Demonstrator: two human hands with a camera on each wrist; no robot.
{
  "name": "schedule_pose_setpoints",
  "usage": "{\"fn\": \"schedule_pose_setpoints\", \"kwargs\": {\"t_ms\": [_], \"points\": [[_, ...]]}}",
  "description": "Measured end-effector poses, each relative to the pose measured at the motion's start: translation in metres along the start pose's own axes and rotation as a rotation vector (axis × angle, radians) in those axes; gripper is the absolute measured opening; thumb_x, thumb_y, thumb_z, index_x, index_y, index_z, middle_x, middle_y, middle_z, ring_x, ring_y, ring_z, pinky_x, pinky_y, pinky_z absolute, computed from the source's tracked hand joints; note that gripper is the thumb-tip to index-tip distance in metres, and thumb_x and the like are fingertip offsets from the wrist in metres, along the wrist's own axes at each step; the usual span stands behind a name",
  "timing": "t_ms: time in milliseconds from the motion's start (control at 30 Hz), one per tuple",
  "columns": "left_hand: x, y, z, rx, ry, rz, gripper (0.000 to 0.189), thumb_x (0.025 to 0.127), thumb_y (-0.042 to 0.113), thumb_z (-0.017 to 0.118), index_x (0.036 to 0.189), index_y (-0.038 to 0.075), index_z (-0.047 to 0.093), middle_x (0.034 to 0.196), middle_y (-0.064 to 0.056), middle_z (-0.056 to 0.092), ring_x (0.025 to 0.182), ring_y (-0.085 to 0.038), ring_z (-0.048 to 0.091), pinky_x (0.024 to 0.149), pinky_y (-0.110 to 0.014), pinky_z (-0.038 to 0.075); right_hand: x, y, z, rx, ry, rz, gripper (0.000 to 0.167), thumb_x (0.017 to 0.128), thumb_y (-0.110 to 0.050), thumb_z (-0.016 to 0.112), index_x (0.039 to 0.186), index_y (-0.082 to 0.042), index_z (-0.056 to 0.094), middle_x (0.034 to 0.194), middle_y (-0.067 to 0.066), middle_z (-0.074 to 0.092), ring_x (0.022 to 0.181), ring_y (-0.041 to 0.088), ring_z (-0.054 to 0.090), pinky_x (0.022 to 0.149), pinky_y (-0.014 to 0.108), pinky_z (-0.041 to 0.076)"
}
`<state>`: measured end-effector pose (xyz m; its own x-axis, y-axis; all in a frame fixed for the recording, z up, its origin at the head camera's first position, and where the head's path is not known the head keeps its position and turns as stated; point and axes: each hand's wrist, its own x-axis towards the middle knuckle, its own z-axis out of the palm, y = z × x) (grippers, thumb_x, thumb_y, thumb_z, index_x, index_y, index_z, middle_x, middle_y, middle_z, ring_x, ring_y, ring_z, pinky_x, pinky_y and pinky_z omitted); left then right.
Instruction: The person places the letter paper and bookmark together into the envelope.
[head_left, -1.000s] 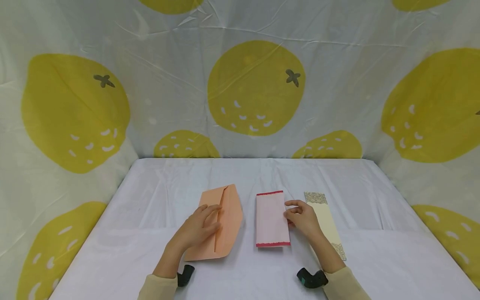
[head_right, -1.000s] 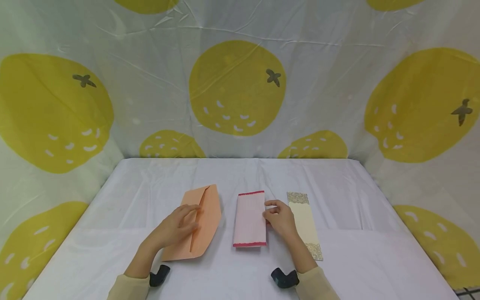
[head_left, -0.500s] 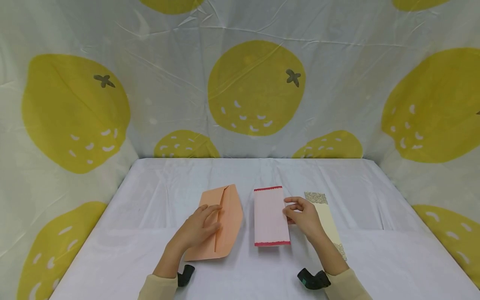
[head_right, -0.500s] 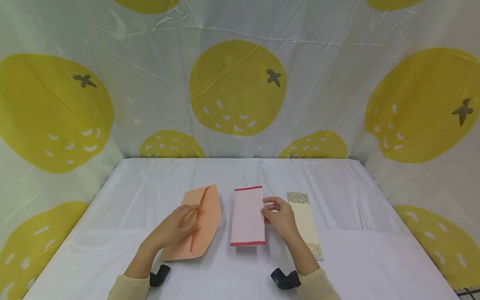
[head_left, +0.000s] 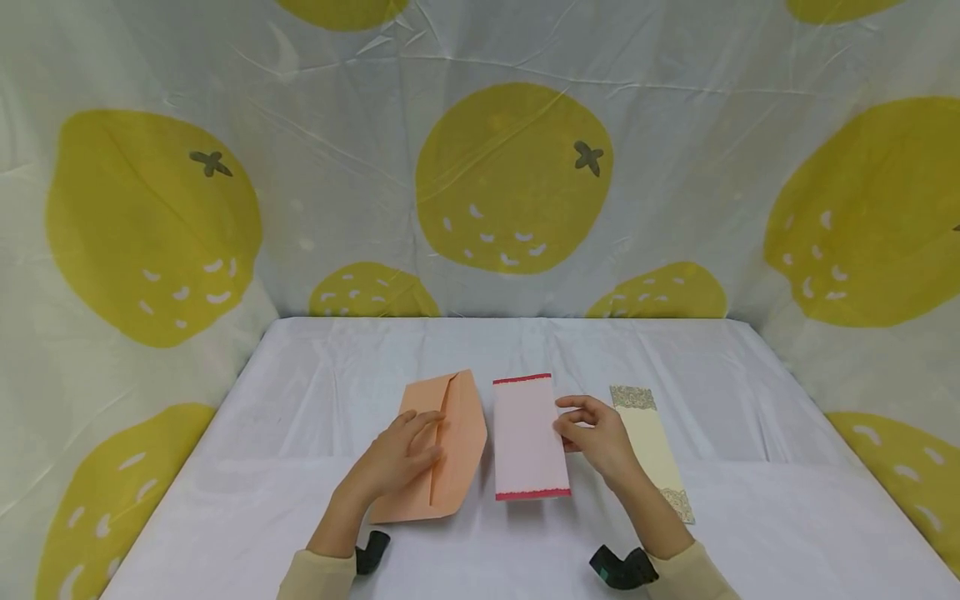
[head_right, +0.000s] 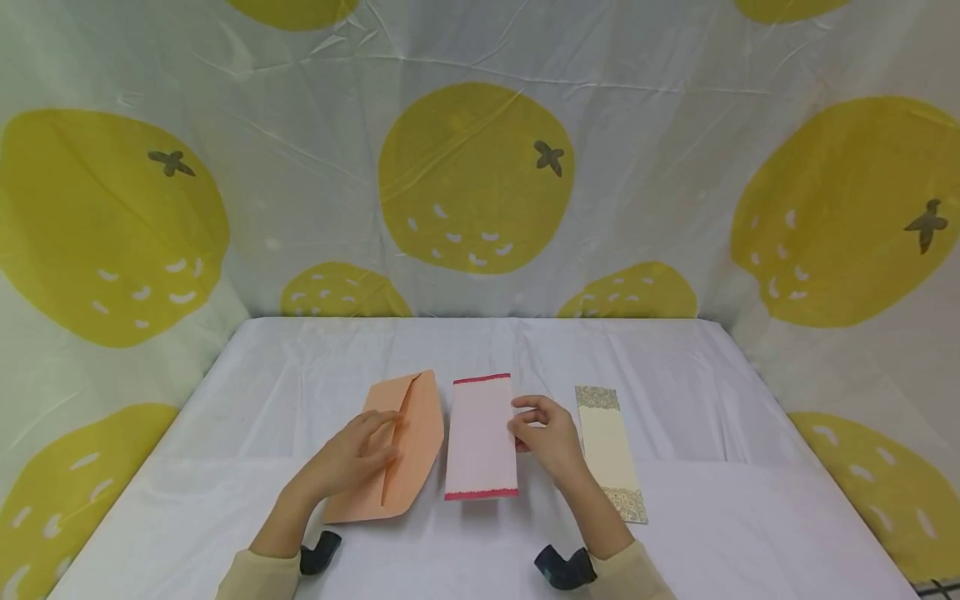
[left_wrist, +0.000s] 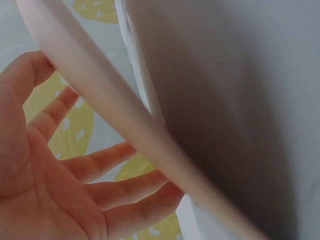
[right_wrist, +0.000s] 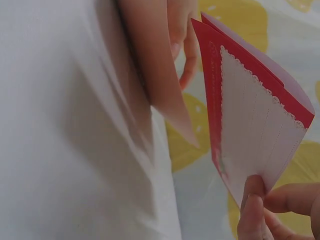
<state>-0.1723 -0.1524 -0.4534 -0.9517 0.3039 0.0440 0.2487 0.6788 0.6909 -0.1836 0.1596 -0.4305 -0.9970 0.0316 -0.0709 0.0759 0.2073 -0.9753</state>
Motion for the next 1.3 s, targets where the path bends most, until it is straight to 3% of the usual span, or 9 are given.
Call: {"fn": "schedule_pose_setpoints", "kwargs": {"t_ms": [700,1300], "points": [[0.0,0.004,-0.001,0.012,0.004,-0.017,0.047,0.093,0.031,0.066,0.138,0.024,0.054,0.145,-0.019,0.043,0.132,-0.045,0.04,0.1,-0.064,0.035,-0.007,-0.013,0.048,0.098,-0.07,-0.047,0.028,0.084,0.004,0.069,0.112,0.005,0.064,0.08,0.009,0.066,0.064,0.022,0.065,0.061,0.035,0.057],[0.0,0.002,0.001,0.003,-0.005,-0.022,0.046,0.093,0.031,0.065,0.137,0.025,0.055,0.145,-0.02,0.042,0.13,-0.046,0.041,0.099,-0.063,0.036,0.0,-0.004,0.076,-0.042,-0.038,-0.126,0.018,0.084,0.002,0.063,0.101,0.004,0.07,0.077,0.007,0.063,0.06,0.023,0.066,0.062,0.032,0.057]]}}
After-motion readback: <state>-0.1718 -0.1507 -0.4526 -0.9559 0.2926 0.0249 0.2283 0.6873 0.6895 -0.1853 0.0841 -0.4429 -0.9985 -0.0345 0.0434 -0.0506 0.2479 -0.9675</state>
